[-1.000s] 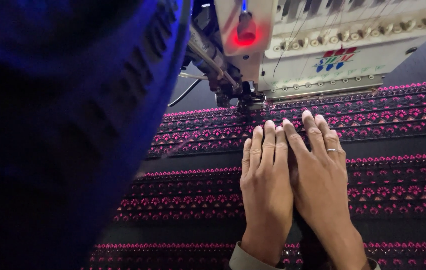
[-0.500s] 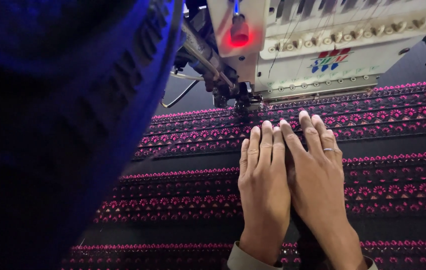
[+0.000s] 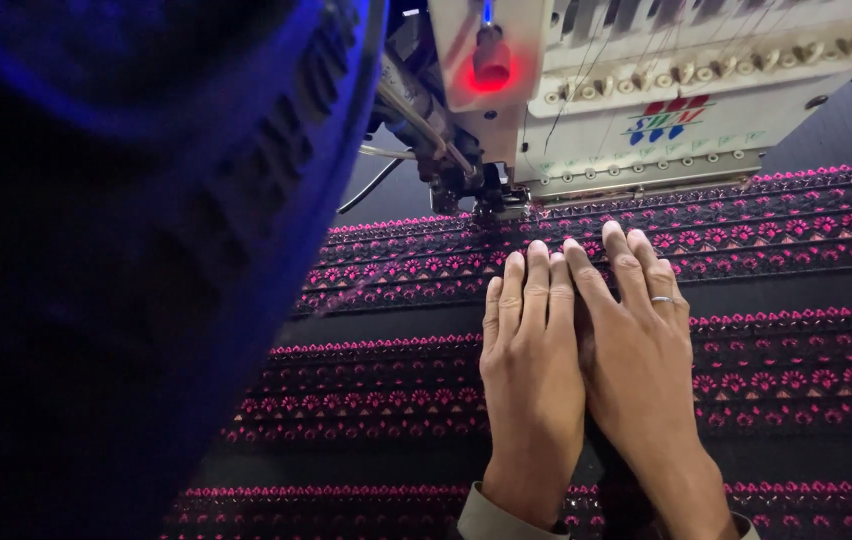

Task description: Operating a control panel and performing manual thread adjustments and threading on an industrial multi-head embroidery machine.

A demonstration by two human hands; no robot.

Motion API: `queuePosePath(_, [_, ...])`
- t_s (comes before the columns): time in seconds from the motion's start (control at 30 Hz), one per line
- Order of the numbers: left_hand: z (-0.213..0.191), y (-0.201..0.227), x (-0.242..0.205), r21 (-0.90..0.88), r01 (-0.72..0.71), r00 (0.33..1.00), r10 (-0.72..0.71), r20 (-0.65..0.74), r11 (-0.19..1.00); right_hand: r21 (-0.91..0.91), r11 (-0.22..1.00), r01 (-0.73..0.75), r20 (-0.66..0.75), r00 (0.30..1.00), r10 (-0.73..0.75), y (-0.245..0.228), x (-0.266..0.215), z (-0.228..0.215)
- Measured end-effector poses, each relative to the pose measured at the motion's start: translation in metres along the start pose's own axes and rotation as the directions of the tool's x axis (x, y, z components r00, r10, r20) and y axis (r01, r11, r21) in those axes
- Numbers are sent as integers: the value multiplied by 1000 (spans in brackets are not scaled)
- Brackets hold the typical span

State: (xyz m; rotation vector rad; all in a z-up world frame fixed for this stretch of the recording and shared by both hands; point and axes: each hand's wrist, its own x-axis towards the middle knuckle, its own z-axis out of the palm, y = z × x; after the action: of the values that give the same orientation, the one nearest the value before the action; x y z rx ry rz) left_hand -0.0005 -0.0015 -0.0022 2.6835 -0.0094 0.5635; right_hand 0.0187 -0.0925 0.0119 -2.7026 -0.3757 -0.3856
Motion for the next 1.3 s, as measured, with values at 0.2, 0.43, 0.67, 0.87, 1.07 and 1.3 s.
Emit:
queuePosePath(0.2, [-1, 0, 0, -31, -2, 1000, 2, -4, 1000, -29, 1000, 11, -16, 1000, -12, 2, -1, 3])
queuePosePath(0.43, [-3, 1, 1, -36, 5, 1000, -5, -7, 999, -8, 1000, 7, -12, 1000, -8, 0, 0, 0])
queuePosePath(0.67, [-3, 0, 0, -16, -10, 1000, 10, -10, 1000, -11, 1000, -4, 6, 1000, 4, 0, 0, 1])
queuePosePath(0.87, [-5, 1, 0, -28, -3, 1000, 3, -5, 1000, -25, 1000, 18, -11, 1000, -18, 1, -1, 2])
queuePosePath(1.07, [-3, -2, 0, -12, -10, 1000, 10, -8, 1000, -20, 999, 38, -34, 999, -38, -1, 0, 1])
queuePosePath(1.3, [2, 0, -1, 89, -28, 1000, 29, -11, 996, -8, 1000, -14, -6, 1000, 14, 0, 2, 2])
